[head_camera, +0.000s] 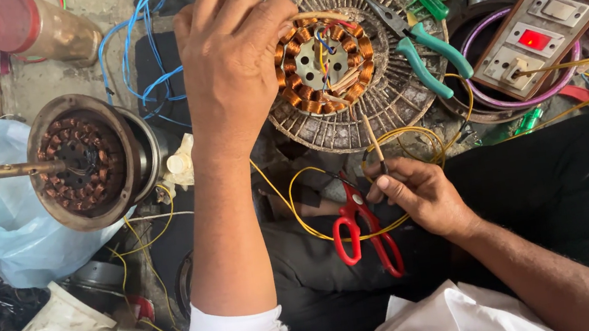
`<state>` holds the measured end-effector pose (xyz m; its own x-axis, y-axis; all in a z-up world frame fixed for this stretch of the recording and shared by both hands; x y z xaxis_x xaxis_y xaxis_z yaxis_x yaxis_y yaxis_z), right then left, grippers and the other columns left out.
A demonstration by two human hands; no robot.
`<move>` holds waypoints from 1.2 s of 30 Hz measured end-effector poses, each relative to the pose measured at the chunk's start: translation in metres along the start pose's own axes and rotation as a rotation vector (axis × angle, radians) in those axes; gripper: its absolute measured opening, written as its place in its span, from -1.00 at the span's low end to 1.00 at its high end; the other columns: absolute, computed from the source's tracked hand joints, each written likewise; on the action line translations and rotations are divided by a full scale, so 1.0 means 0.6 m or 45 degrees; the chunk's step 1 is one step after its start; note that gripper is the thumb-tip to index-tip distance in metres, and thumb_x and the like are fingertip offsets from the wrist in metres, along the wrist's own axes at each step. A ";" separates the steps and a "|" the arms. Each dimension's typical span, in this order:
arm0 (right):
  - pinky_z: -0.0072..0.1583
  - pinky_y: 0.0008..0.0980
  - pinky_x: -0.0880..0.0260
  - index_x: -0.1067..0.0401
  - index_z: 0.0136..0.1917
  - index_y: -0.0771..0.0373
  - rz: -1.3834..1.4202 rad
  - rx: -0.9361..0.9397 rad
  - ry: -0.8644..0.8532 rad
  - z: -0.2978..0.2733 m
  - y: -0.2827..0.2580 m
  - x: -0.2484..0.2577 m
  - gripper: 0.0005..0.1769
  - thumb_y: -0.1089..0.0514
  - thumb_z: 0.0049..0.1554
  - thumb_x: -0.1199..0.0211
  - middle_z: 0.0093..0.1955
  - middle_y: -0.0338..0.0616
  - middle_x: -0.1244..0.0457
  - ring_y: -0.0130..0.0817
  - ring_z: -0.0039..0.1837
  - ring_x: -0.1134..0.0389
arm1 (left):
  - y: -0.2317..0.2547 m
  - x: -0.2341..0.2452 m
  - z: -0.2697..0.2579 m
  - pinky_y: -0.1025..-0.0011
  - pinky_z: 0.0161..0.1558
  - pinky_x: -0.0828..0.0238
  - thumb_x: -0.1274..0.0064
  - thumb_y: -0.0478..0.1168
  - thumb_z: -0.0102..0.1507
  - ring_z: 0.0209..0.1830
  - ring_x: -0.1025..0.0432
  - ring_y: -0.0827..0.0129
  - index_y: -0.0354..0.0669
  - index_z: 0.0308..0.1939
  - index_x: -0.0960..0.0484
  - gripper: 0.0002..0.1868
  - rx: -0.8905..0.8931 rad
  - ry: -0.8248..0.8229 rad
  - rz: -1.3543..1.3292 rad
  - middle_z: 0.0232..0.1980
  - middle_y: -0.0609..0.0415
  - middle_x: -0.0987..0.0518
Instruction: The person repairs a fan motor stator by sliding insulation sleeves over electrical wires and tucking the wires and insulation into the stator coil slots using a small tool and by hand.
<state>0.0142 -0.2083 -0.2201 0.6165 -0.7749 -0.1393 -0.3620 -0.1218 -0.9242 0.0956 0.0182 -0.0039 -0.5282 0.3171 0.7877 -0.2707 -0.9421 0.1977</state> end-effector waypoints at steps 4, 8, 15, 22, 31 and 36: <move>0.04 -0.49 -0.44 -0.46 0.30 0.31 -0.017 0.052 -0.011 0.000 -0.003 -0.002 -0.61 0.07 0.29 -0.16 -0.09 -0.20 -0.44 -0.51 0.00 -0.42 | 0.001 0.001 0.000 0.19 0.21 -0.27 -0.21 -0.22 0.40 -0.07 -0.38 0.31 0.04 -0.01 -0.70 -0.91 0.008 0.003 -0.013 -0.17 0.30 -0.55; 0.00 -0.49 -0.42 -0.46 0.35 0.30 -0.059 0.010 -0.002 0.003 0.003 0.002 -0.57 0.08 0.28 -0.16 -0.12 -0.19 -0.43 -0.52 -0.03 -0.40 | 0.001 0.001 0.000 0.19 0.20 -0.27 -0.22 -0.22 0.40 -0.07 -0.38 0.31 0.03 -0.02 -0.70 -0.91 0.003 0.006 -0.011 -0.18 0.29 -0.55; 0.10 -0.44 -0.50 -0.43 0.34 0.36 -0.138 0.107 0.129 -0.024 -0.048 0.032 -0.55 0.18 0.21 -0.24 0.04 -0.09 -0.44 -0.46 0.04 -0.47 | -0.004 0.003 -0.003 0.21 0.22 -0.29 -0.21 -0.26 0.42 -0.06 -0.38 0.35 0.07 -0.02 -0.70 -0.91 -0.013 0.044 -0.010 -0.18 0.33 -0.55; -0.16 -0.40 -0.45 -0.51 0.39 0.05 -1.361 0.101 0.119 0.021 -0.153 0.188 -0.65 0.11 0.35 -0.19 -0.05 -0.09 -0.47 -0.37 -0.22 -0.51 | -0.008 0.000 -0.002 0.17 0.10 -0.25 -0.15 -0.31 0.39 0.04 -0.41 0.30 0.02 -0.07 -0.68 -0.90 -0.008 0.007 -0.022 -0.18 0.28 -0.53; -0.06 -0.32 -0.51 -0.50 0.36 0.07 -1.083 0.137 0.100 0.076 -0.150 0.193 -0.63 0.15 0.30 -0.18 -0.09 -0.10 -0.45 -0.36 -0.14 -0.48 | -0.007 -0.002 -0.002 0.18 0.17 -0.28 -0.13 -0.39 0.35 0.12 -0.39 0.28 -0.02 -0.05 -0.67 -0.83 -0.029 -0.003 -0.048 -0.07 0.25 -0.54; -0.02 -0.33 -0.52 -0.51 0.34 0.08 -1.130 0.209 0.064 0.083 -0.160 0.180 -0.64 0.15 0.27 -0.20 -0.06 -0.08 -0.46 -0.36 -0.08 -0.50 | -0.001 -0.002 0.003 0.17 0.17 -0.26 -0.11 -0.43 0.32 0.16 -0.39 0.27 -0.01 -0.05 -0.69 -0.78 -0.010 -0.028 -0.003 -0.09 0.27 -0.55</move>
<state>0.1505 -0.2493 -0.1639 0.5892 -0.4647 0.6610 0.3387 -0.6006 -0.7242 0.0978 0.0179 -0.0039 -0.5097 0.3169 0.7999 -0.2787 -0.9404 0.1950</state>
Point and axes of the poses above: each hand's wrist, its own z-axis towards the middle knuckle, its own x-axis out of the back of the hand, y = z × x, the point moved 8 cm from there along z, towards the middle knuckle
